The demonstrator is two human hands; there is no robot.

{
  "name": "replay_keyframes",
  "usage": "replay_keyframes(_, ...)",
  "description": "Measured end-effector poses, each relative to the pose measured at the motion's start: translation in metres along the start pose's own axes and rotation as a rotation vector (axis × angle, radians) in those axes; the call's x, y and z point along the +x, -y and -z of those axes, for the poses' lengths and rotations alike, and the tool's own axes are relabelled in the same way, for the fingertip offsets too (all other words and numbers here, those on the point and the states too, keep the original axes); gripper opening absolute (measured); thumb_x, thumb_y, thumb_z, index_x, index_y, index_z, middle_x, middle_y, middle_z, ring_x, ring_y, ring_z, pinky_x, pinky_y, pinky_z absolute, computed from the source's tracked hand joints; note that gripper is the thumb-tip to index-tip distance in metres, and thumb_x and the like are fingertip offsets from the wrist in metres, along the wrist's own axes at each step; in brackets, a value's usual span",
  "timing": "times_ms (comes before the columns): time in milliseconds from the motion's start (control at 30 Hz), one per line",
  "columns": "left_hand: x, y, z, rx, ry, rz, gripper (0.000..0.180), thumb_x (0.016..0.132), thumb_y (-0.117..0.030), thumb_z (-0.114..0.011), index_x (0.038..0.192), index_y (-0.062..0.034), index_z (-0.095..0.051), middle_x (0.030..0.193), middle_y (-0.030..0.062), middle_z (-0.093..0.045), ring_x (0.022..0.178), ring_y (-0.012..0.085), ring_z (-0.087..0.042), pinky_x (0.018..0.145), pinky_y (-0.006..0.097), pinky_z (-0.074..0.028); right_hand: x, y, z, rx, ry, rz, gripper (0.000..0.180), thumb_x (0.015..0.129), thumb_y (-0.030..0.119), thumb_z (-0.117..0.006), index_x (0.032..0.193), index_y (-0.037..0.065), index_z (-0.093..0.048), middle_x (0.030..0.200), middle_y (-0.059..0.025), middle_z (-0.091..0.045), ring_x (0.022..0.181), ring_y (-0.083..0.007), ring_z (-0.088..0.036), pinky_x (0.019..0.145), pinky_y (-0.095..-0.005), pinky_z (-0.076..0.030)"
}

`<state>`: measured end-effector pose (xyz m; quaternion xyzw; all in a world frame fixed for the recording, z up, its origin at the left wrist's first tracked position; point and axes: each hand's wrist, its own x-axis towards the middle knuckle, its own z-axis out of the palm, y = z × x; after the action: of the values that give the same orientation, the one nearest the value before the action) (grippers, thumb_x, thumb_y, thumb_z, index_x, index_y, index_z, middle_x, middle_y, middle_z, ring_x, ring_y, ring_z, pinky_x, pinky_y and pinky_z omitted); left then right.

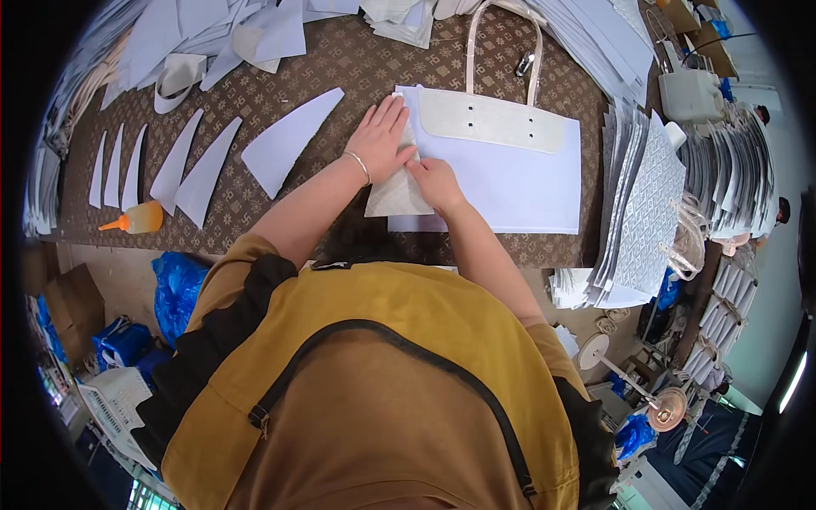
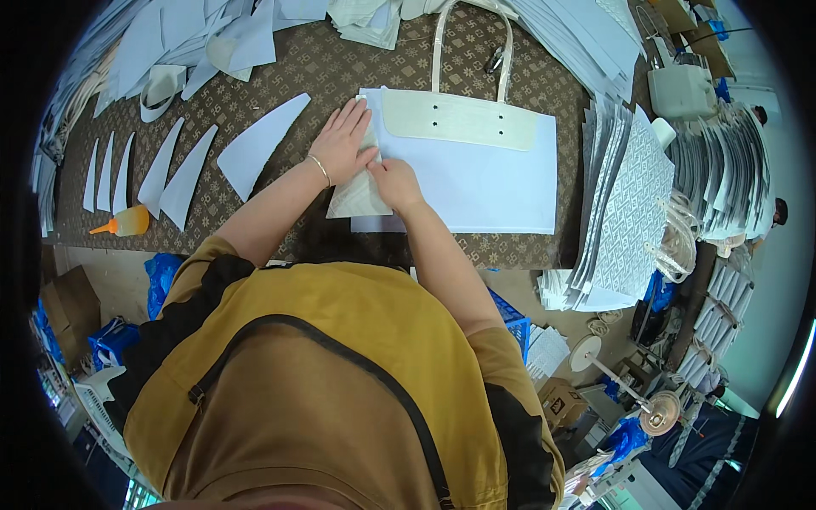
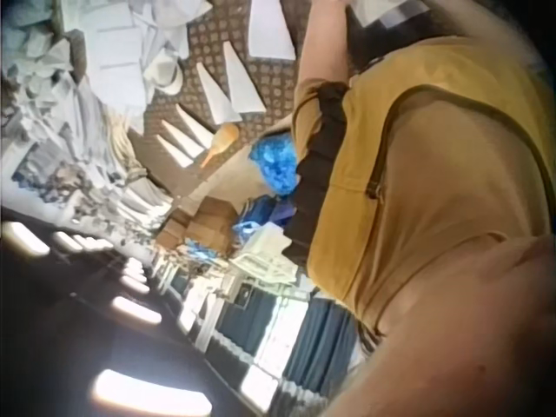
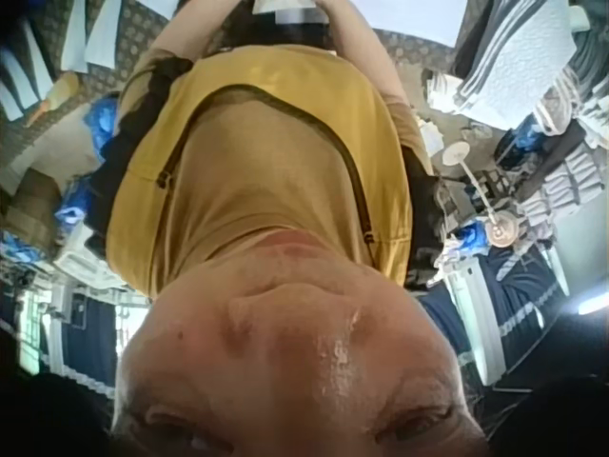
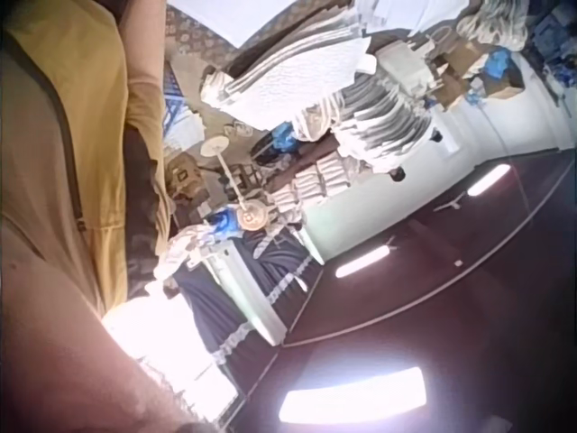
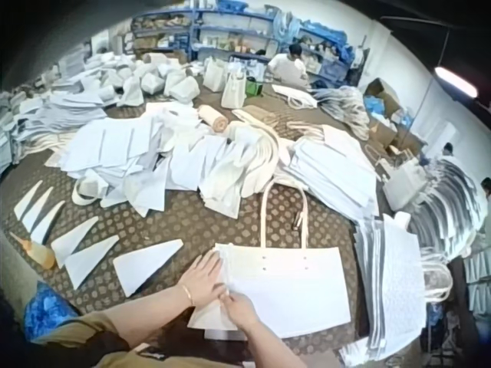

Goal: Applying glue to reinforcement pieces and attaching them to paper tote bags for assembly.

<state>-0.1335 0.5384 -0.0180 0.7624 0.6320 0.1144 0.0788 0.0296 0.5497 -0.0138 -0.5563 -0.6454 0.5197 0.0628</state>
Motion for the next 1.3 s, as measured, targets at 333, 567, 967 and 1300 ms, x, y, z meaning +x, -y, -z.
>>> replay_keyframes(333,0.004,0.003,0.008,0.008,0.083,0.018,0.071,0.084,-0.045,-0.049,0.134,0.0021,-0.033,0.143,0.0164,-0.026,0.134,0.0287,-0.021,0.11,0.041,-0.017,-0.012,0.005,-0.002,-0.2,-0.102,0.072,0.04,0.084,0.034,-0.056,0.074,-0.005,-0.06,0.066,-0.0219,-0.058,0.062,-0.0343,-0.055,0.06,-0.0409,-0.043)
replay_keyframes(567,0.002,0.006,-0.003,0.006,0.029,0.016,0.071,0.082,-0.045,-0.053,0.134,-0.0009,-0.032,0.143,0.0157,-0.026,0.133,0.0294,-0.023,0.109,0.041,-0.02,-0.058,-0.008,0.005,-0.265,-0.119,0.071,0.038,0.084,0.035,-0.055,0.073,-0.001,-0.06,0.07,-0.0217,-0.06,0.07,-0.0394,-0.057,0.063,-0.0439,-0.045)
replay_keyframes(967,0.002,0.01,-0.01,0.014,-0.07,-0.011,0.074,0.081,-0.049,-0.053,0.136,-0.0038,-0.031,0.144,0.015,-0.026,0.132,0.0298,-0.025,0.109,0.042,-0.02,-0.071,0.0,0.006,-0.677,-0.001,0.114,0.034,0.088,0.038,-0.046,0.084,0.005,-0.058,0.079,-0.0163,-0.064,0.073,-0.0359,-0.06,0.063,-0.0449,-0.047)
replay_keyframes(1300,0.003,0.008,-0.008,0.066,-0.006,0.021,0.078,0.079,-0.051,-0.053,0.137,-0.0043,-0.029,0.145,0.0142,-0.023,0.134,0.0271,-0.021,0.11,0.04,-0.017,-0.073,0.009,0.002,-0.828,0.033,0.185,0.039,0.088,0.043,-0.047,0.086,0.005,-0.055,0.074,-0.0129,-0.065,0.069,-0.0309,-0.063,0.059,-0.042,-0.049)
